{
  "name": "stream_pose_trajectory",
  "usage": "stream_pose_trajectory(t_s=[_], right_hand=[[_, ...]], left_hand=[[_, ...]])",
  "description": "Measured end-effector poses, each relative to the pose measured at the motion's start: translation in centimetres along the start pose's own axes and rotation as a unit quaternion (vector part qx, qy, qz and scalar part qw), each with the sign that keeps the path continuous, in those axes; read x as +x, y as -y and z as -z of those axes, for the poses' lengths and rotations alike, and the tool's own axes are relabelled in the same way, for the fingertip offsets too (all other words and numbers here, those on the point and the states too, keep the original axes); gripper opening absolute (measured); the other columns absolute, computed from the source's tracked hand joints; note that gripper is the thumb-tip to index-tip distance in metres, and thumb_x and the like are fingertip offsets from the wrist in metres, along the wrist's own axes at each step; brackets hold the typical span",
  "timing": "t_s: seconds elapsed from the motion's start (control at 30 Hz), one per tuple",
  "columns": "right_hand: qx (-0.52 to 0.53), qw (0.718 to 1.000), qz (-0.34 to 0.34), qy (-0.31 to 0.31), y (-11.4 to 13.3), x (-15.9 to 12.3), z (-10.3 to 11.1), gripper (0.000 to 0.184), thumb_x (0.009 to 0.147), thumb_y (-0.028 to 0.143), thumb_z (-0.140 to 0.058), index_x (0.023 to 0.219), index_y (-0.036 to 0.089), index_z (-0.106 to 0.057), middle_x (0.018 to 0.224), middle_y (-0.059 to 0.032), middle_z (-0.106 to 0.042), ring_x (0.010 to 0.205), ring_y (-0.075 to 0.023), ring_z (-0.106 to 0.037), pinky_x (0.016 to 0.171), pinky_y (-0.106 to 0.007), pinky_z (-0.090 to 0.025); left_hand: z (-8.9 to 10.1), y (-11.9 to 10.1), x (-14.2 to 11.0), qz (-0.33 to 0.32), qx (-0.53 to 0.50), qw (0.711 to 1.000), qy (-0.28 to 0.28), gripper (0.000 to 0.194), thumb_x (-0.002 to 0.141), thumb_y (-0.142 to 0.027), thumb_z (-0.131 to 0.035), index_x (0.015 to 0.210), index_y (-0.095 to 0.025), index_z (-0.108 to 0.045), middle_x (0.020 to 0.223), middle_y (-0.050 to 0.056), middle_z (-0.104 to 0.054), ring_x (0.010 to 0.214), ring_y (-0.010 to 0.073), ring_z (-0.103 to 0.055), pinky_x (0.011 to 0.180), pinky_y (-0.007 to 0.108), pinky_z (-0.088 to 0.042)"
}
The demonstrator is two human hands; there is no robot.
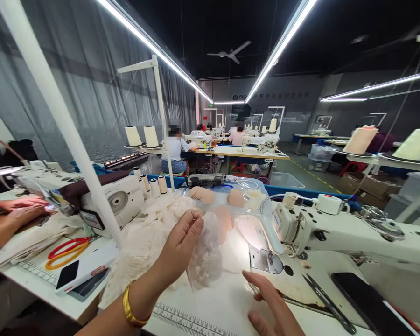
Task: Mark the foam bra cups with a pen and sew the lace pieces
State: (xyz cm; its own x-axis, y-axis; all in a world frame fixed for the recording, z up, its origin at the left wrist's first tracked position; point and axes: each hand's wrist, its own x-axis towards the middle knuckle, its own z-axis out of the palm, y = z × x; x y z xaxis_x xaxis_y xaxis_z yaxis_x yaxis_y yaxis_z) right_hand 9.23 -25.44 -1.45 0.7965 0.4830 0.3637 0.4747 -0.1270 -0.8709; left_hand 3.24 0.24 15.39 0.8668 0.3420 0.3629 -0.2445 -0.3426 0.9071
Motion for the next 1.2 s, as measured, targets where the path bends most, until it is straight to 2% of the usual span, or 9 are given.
stream_pose_trajectory(t_s=[0.1, 0.23, 0.43, 0.57, 0.67, 0.8, 0.93, 1.07, 1.2], right_hand=[[0.170, 0.979, -0.111, 0.033, 2.9, 0.9, -1.1, 0.087, 0.086, 0.090, -0.065, 0.147, 0.029, -0.064, 0.148, -0.0147, -0.068, 0.131, -0.0345, -0.066, 0.106, -0.043, -0.056], [0.357, 0.914, -0.190, 0.025, 4.4, 2.2, -1.2, 0.053, 0.086, 0.072, -0.081, 0.101, 0.023, -0.070, 0.093, -0.0047, -0.073, 0.088, -0.0242, -0.068, 0.082, -0.033, -0.054], [0.205, 0.959, -0.195, -0.026, 3.5, 1.8, 0.2, 0.052, 0.095, 0.072, -0.069, 0.085, 0.022, -0.062, 0.076, 0.0021, -0.055, 0.074, -0.0183, -0.049, 0.070, -0.029, -0.041], [0.078, 0.986, -0.110, -0.102, 4.1, 1.5, 0.0, 0.050, 0.102, 0.070, -0.061, 0.087, 0.023, -0.069, 0.087, -0.0035, -0.068, 0.087, -0.0237, -0.060, 0.082, -0.032, -0.045], [0.155, 0.967, -0.136, -0.147, 4.5, 1.7, -0.2, 0.054, 0.102, 0.076, -0.055, 0.088, 0.024, -0.064, 0.071, 0.0015, -0.060, 0.067, -0.0197, -0.057, 0.070, -0.031, -0.047], [0.207, 0.950, -0.206, -0.113, 3.4, 2.5, 0.0, 0.060, 0.093, 0.083, -0.063, 0.087, 0.024, -0.059, 0.051, 0.0095, -0.042, 0.049, -0.0138, -0.040, 0.056, -0.027, -0.034], [0.225, 0.944, -0.223, -0.096, 1.8, 3.1, 0.3, 0.064, 0.085, 0.087, -0.069, 0.083, 0.024, -0.059, 0.061, 0.0087, -0.045, 0.052, -0.0136, -0.049, 0.055, -0.026, -0.034], [0.237, 0.940, -0.227, -0.090, 1.3, 3.1, 0.5, 0.063, 0.084, 0.085, -0.073, 0.085, 0.023, -0.062, 0.065, 0.0083, -0.047, 0.053, -0.0135, -0.054, 0.055, -0.026, -0.036], [0.256, 0.936, -0.228, -0.085, 1.5, 3.3, 0.8, 0.062, 0.084, 0.082, -0.075, 0.086, 0.022, -0.064, 0.063, 0.0073, -0.054, 0.054, -0.0134, -0.056, 0.057, -0.026, -0.039]], left_hand=[[-2.8, 1.3, -1.5, 0.108, -0.157, 0.979, 0.067, 0.040, 0.099, -0.062, -0.068, 0.092, -0.023, -0.060, 0.081, -0.003, -0.058, 0.073, 0.0149, -0.053, 0.066, 0.025, -0.047], [-5.2, 3.9, -3.1, 0.253, -0.349, 0.894, 0.122, 0.039, 0.088, -0.056, -0.085, 0.099, -0.022, -0.071, 0.090, 0.002, -0.074, 0.084, 0.0207, -0.068, 0.074, 0.029, -0.055], [-7.1, 5.8, -4.9, 0.307, -0.328, 0.890, 0.078, 0.049, 0.072, -0.049, -0.099, 0.104, -0.021, -0.076, 0.096, 0.006, -0.083, 0.093, 0.0277, -0.077, 0.083, 0.034, -0.060], [-7.6, 6.6, -5.4, 0.278, -0.293, 0.910, 0.089, 0.046, 0.084, -0.057, -0.086, 0.110, -0.023, -0.069, 0.101, 0.006, -0.082, 0.092, 0.0286, -0.076, 0.083, 0.039, -0.061], [-6.7, 7.4, -4.2, 0.156, -0.052, 0.970, 0.180, 0.045, 0.102, -0.067, -0.055, 0.106, -0.023, -0.063, 0.094, 0.005, -0.078, 0.083, 0.0271, -0.075, 0.071, 0.037, -0.061], [-4.7, 8.8, 0.1, -0.007, 0.235, 0.956, 0.174, 0.041, 0.101, -0.058, -0.057, 0.119, -0.021, -0.065, 0.113, 0.013, -0.077, 0.102, 0.0342, -0.073, 0.090, 0.049, -0.060], [-4.4, 11.3, 4.9, -0.106, 0.318, 0.933, 0.129, 0.053, 0.087, -0.024, -0.066, 0.139, -0.019, -0.059, 0.161, 0.022, -0.054, 0.155, 0.0445, -0.040, 0.128, 0.068, -0.028], [-4.8, 13.0, 7.3, -0.143, 0.327, 0.926, 0.122, 0.039, 0.088, -0.011, -0.054, 0.124, -0.019, -0.068, 0.142, 0.021, -0.069, 0.141, 0.0402, -0.056, 0.123, 0.067, -0.037], [-4.2, 11.4, 7.6, -0.132, 0.262, 0.952, 0.091, 0.022, 0.092, -0.024, -0.057, 0.105, -0.023, -0.074, 0.126, 0.017, -0.074, 0.130, 0.0401, -0.061, 0.122, 0.064, -0.038]])
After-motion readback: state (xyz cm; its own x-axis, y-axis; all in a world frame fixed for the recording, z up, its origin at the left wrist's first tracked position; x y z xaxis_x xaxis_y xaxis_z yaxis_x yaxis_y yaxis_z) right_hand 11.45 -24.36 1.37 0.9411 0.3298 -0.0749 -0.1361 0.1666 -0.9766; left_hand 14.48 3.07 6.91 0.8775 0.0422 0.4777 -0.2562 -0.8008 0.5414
